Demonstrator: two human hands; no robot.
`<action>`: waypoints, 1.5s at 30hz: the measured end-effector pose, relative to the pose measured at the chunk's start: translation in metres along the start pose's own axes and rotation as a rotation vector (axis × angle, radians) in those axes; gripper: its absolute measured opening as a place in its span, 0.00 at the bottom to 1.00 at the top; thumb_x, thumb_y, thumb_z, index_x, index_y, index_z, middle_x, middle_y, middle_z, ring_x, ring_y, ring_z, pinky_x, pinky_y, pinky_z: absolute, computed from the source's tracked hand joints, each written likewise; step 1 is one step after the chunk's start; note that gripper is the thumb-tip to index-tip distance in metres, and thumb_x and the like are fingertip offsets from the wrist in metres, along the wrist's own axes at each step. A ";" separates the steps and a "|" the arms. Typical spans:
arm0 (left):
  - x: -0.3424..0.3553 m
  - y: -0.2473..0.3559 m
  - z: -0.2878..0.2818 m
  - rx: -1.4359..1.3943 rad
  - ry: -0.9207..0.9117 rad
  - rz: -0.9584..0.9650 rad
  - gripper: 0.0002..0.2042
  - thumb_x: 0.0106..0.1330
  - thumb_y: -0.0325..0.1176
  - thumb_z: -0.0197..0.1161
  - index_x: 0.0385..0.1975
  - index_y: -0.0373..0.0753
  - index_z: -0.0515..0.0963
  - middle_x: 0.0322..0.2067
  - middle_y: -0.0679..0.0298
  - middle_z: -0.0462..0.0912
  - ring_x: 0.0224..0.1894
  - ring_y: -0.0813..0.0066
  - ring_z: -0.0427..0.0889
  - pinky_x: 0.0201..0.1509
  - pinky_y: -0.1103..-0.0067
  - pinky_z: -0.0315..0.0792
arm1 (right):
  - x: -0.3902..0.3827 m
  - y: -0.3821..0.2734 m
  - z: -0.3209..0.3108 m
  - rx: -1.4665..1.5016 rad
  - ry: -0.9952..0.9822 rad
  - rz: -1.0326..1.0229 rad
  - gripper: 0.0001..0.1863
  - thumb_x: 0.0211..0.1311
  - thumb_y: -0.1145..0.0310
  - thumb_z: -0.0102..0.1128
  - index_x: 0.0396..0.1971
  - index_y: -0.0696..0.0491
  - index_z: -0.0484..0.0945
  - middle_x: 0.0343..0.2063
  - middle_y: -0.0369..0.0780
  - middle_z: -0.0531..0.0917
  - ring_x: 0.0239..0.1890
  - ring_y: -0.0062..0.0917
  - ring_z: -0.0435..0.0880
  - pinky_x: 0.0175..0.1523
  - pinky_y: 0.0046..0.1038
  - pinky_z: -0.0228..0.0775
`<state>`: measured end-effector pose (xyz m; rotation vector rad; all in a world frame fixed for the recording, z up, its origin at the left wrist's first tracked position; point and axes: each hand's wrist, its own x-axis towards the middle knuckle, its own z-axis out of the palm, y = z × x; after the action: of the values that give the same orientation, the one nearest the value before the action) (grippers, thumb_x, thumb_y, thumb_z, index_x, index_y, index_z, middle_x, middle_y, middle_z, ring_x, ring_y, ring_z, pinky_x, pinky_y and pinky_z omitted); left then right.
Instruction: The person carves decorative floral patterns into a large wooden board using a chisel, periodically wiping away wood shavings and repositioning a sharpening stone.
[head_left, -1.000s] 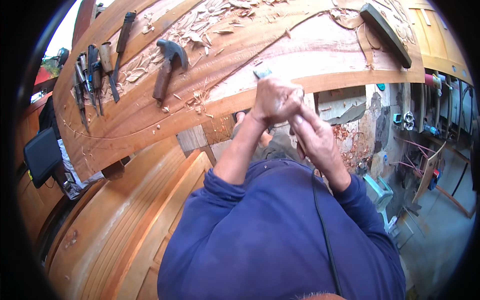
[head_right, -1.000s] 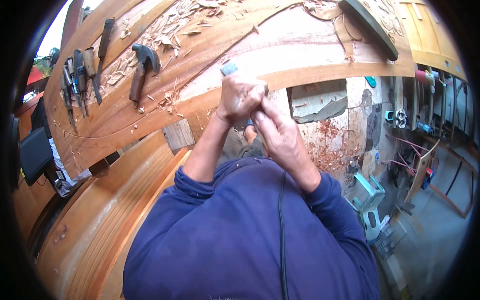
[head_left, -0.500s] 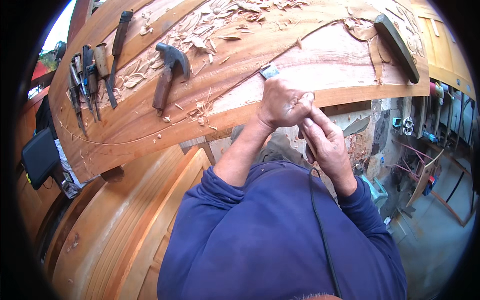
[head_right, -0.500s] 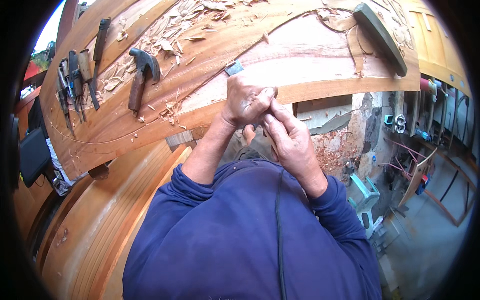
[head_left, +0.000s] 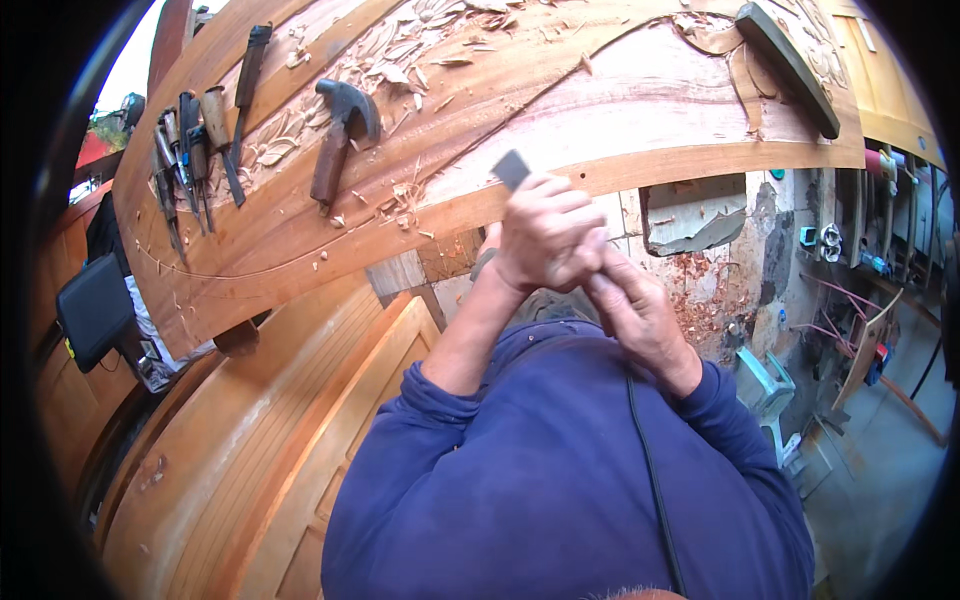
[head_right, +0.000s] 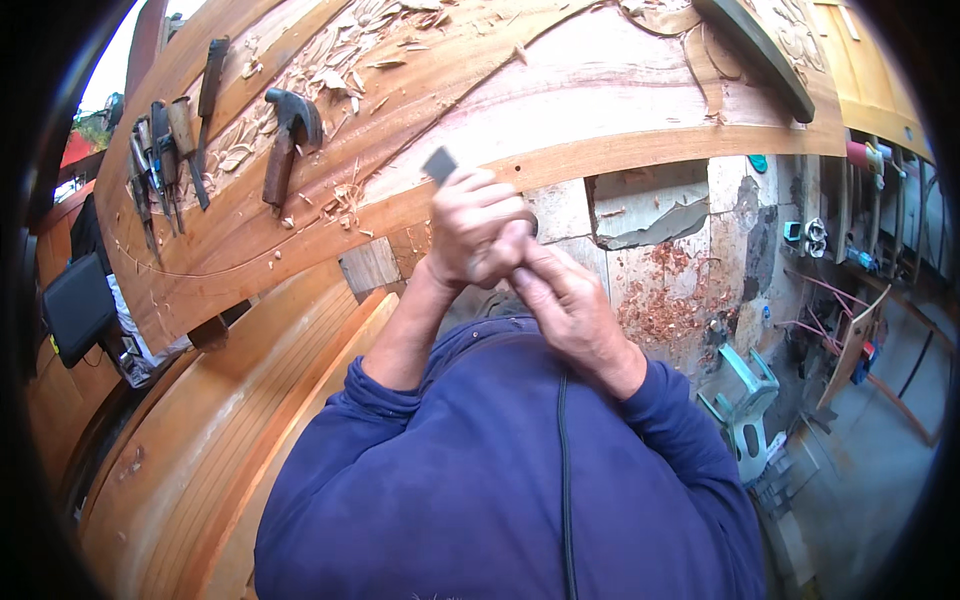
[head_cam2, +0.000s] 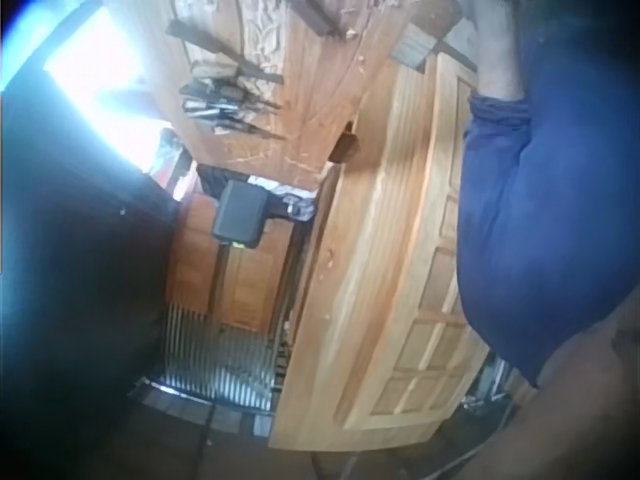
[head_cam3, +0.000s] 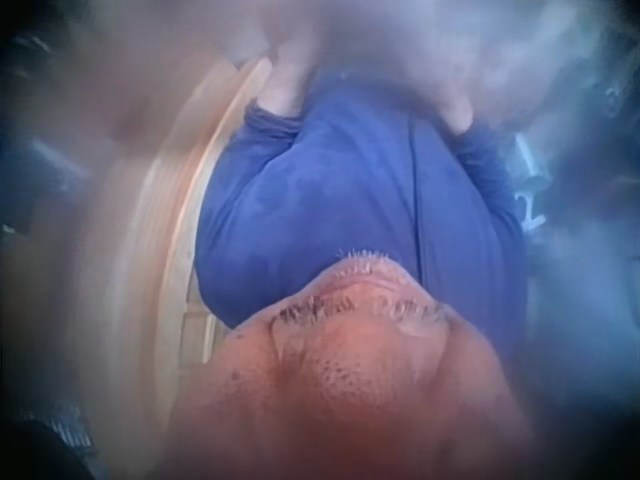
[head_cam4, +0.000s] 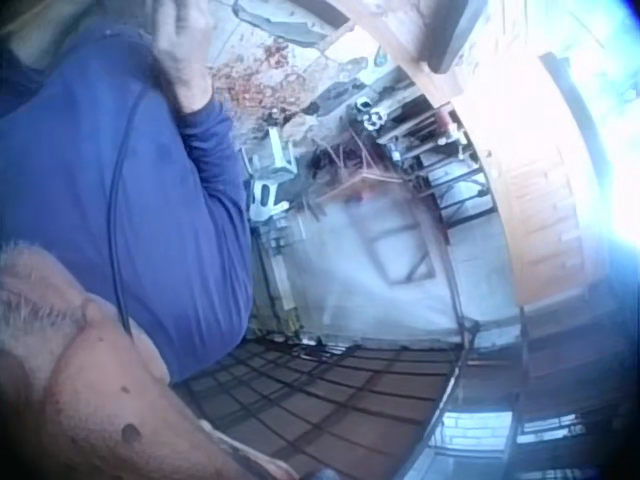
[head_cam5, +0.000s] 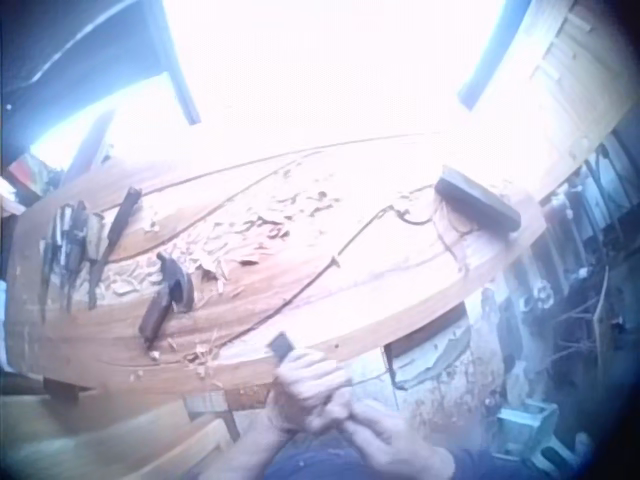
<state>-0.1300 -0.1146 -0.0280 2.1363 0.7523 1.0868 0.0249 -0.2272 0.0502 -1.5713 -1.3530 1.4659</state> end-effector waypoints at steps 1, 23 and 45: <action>0.003 0.001 0.005 -0.034 -0.061 -0.016 0.10 0.59 0.40 0.60 0.19 0.44 0.79 0.19 0.62 0.76 0.25 0.61 0.77 0.37 0.66 0.71 | -0.004 0.003 0.003 0.106 0.019 0.092 0.25 0.78 0.75 0.57 0.72 0.59 0.71 0.43 0.44 0.86 0.38 0.25 0.84 0.43 0.29 0.79; 0.018 -0.036 0.003 -0.155 -0.051 -0.230 0.21 0.63 0.45 0.56 0.08 0.44 0.75 0.10 0.57 0.73 0.13 0.58 0.74 0.21 0.64 0.67 | 0.032 -0.006 0.022 0.166 0.161 0.115 0.24 0.81 0.69 0.54 0.72 0.59 0.72 0.28 0.33 0.82 0.20 0.11 0.72 0.23 0.19 0.65; 0.016 -0.048 0.007 0.004 -0.015 -0.037 0.15 0.60 0.44 0.60 0.15 0.45 0.78 0.16 0.57 0.79 0.19 0.55 0.80 0.25 0.60 0.71 | 0.035 -0.015 0.018 0.294 0.153 0.266 0.24 0.82 0.65 0.52 0.72 0.57 0.72 0.36 0.37 0.86 0.16 0.09 0.71 0.19 0.16 0.61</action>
<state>-0.1259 -0.0746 -0.0587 2.1234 0.7852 1.0495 -0.0003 -0.1942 0.0478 -1.6735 -0.8225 1.5794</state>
